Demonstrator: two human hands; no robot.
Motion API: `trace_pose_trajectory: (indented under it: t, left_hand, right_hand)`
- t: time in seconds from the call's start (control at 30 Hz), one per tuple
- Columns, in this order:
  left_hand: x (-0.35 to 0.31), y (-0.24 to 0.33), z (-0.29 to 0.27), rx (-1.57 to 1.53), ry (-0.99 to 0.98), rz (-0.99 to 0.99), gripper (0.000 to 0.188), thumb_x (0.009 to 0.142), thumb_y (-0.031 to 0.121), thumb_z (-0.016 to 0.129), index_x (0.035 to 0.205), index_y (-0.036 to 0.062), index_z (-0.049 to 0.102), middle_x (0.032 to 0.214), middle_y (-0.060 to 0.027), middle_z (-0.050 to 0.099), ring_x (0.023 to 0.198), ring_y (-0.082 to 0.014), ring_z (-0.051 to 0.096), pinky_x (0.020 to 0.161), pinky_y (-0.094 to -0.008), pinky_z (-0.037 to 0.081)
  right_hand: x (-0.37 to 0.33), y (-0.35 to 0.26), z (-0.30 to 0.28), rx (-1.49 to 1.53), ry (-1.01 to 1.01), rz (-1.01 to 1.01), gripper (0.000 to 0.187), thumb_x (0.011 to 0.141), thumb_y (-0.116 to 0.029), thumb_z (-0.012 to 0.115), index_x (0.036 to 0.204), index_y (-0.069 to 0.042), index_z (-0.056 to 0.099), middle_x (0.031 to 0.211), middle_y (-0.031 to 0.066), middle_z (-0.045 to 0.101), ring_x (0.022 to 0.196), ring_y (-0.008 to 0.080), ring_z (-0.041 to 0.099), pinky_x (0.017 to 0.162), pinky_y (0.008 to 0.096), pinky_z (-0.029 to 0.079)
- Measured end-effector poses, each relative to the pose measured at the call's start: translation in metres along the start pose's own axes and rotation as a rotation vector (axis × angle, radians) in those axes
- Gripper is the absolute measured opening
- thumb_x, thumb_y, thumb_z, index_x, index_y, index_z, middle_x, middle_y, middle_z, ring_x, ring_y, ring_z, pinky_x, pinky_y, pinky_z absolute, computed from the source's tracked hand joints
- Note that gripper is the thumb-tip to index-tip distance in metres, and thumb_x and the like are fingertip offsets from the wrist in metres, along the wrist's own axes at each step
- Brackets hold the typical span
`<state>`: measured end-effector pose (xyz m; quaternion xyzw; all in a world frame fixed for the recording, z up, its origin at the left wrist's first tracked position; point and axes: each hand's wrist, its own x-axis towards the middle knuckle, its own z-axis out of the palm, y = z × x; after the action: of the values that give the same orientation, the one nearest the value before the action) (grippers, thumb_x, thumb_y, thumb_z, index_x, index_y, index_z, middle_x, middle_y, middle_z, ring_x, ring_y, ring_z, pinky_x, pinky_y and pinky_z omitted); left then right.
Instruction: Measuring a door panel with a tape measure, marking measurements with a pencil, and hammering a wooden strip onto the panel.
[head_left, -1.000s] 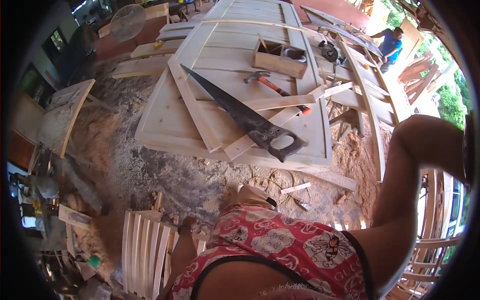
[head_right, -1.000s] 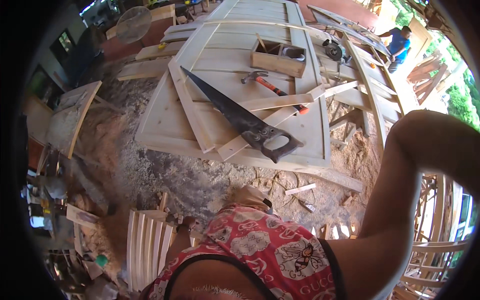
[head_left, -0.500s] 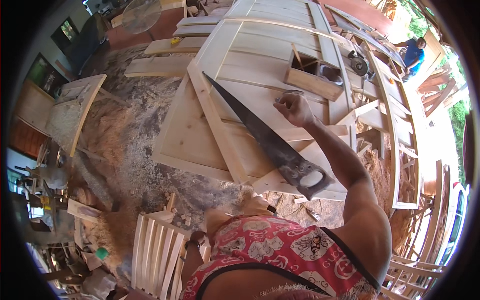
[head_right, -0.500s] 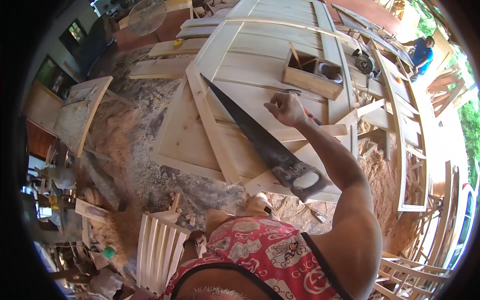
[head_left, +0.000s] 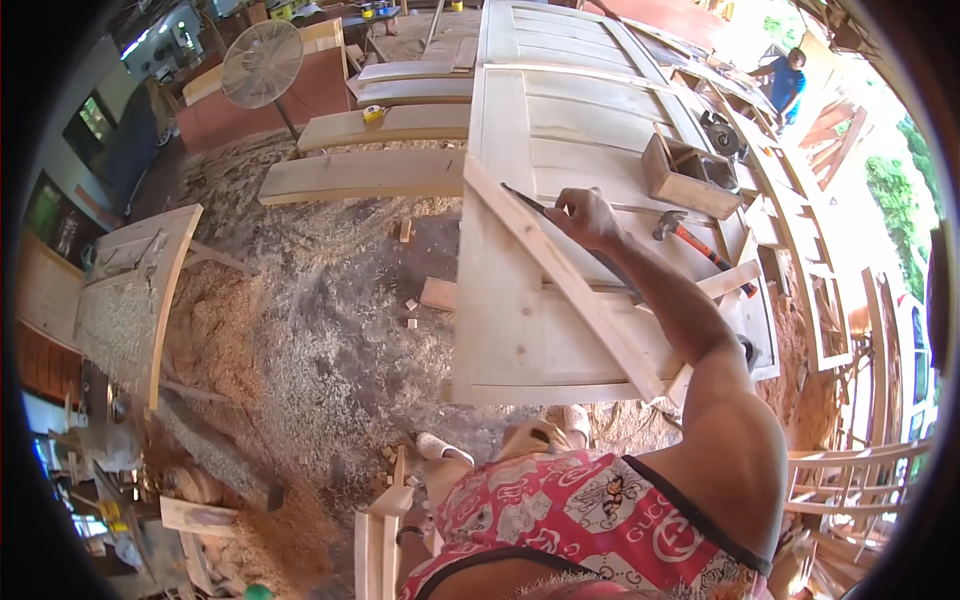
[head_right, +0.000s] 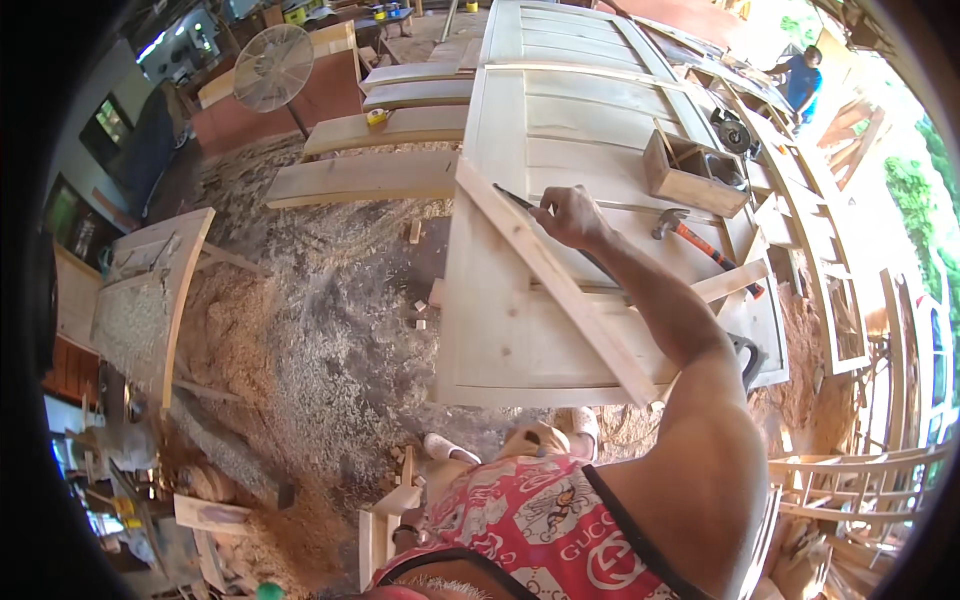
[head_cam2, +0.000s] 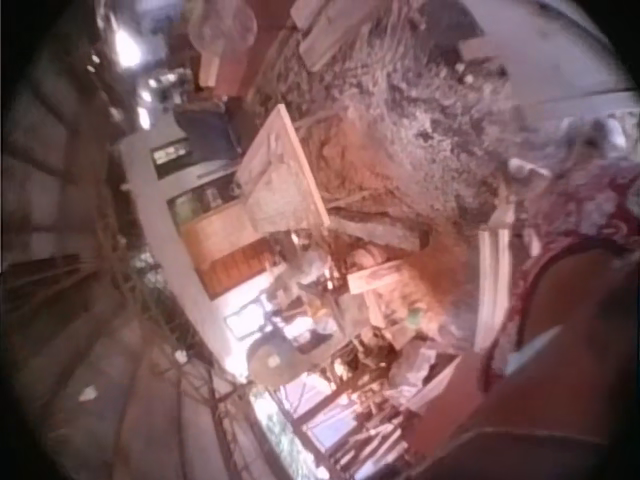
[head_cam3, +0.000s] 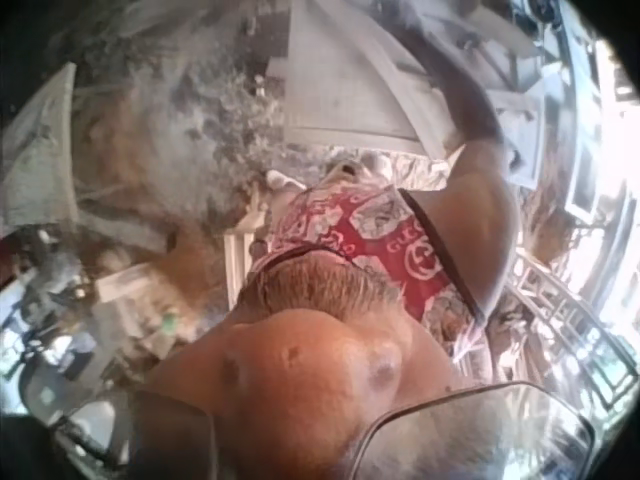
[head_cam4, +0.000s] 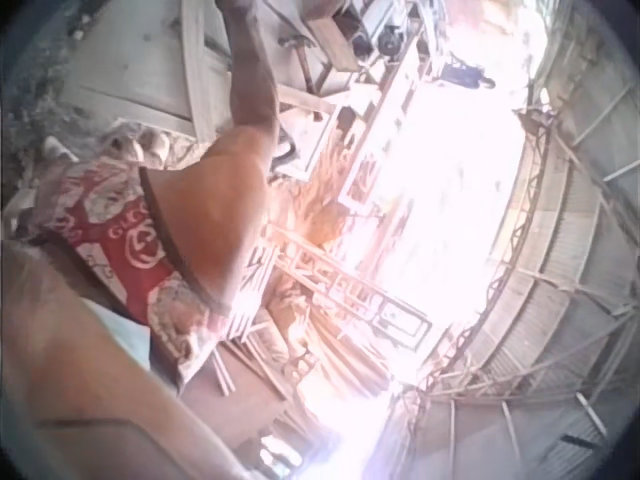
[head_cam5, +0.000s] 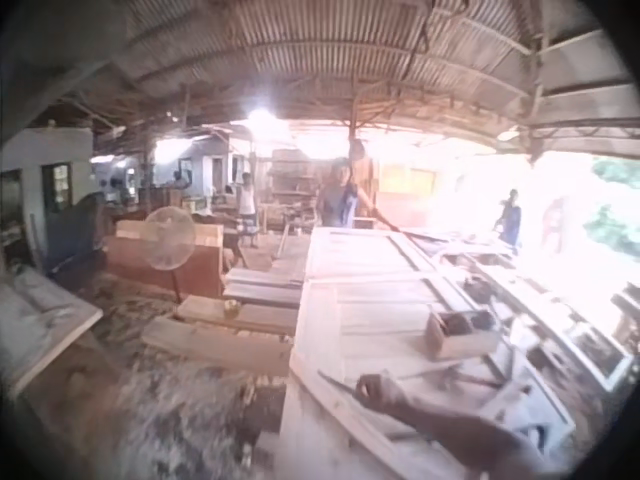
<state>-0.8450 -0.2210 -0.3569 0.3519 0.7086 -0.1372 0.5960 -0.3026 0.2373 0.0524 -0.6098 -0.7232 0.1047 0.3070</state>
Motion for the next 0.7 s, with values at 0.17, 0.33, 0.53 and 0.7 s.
trace_pose_trajectory:
  t: [0.17, 0.33, 0.53, 0.7]
  left_hand:
    - [0.009, -0.077, -0.177, -0.195, 0.11, -0.18, 0.032, 0.101, 0.014, 0.043, 0.119, 0.0029, 0.067, 0.094, -0.0093, 0.074, 0.066, -0.0183, 0.068, 0.051, -0.0358, 0.05]
    - [0.035, -0.093, -0.322, -0.513, 0.324, -0.245, 0.024, 0.1, 0.017, 0.05, 0.106, 0.0024, 0.068, 0.086, -0.0105, 0.071, 0.066, -0.0209, 0.066, 0.048, -0.0375, 0.046]
    - [0.097, -0.044, -0.443, 0.577, 0.232, 0.248, 0.021, 0.089, 0.027, 0.063, 0.091, 0.0082, 0.073, 0.09, -0.0138, 0.072, 0.079, -0.0315, 0.069, 0.065, -0.0455, 0.053]
    - [0.143, 0.009, -0.545, 0.574, 0.169, 0.274, 0.024, 0.09, 0.031, 0.061, 0.088, 0.0113, 0.075, 0.091, -0.0173, 0.071, 0.09, -0.0333, 0.07, 0.075, -0.0486, 0.055]
  right_hand:
    - [0.047, -0.071, 0.039, -0.017, -0.017, 0.087, 0.024, 0.082, -0.025, 0.074, 0.077, -0.002, 0.07, 0.062, 0.0167, 0.063, 0.055, 0.0266, 0.063, 0.055, 0.0404, 0.049]
    - [0.098, -0.102, 0.074, -0.136, 0.036, 0.091, 0.025, 0.083, -0.026, 0.075, 0.077, -0.002, 0.07, 0.069, 0.0193, 0.067, 0.062, 0.0291, 0.066, 0.06, 0.0415, 0.052]
    - [0.15, -0.106, 0.15, -0.105, 0.094, 0.052, 0.023, 0.083, -0.025, 0.074, 0.081, -0.002, 0.07, 0.065, 0.0182, 0.065, 0.058, 0.0307, 0.065, 0.061, 0.0425, 0.052]
    - [0.224, -0.116, 0.226, -0.148, 0.121, 0.161, 0.02, 0.083, -0.02, 0.075, 0.083, -0.001, 0.07, 0.065, 0.0148, 0.066, 0.056, 0.0265, 0.065, 0.058, 0.0384, 0.051]
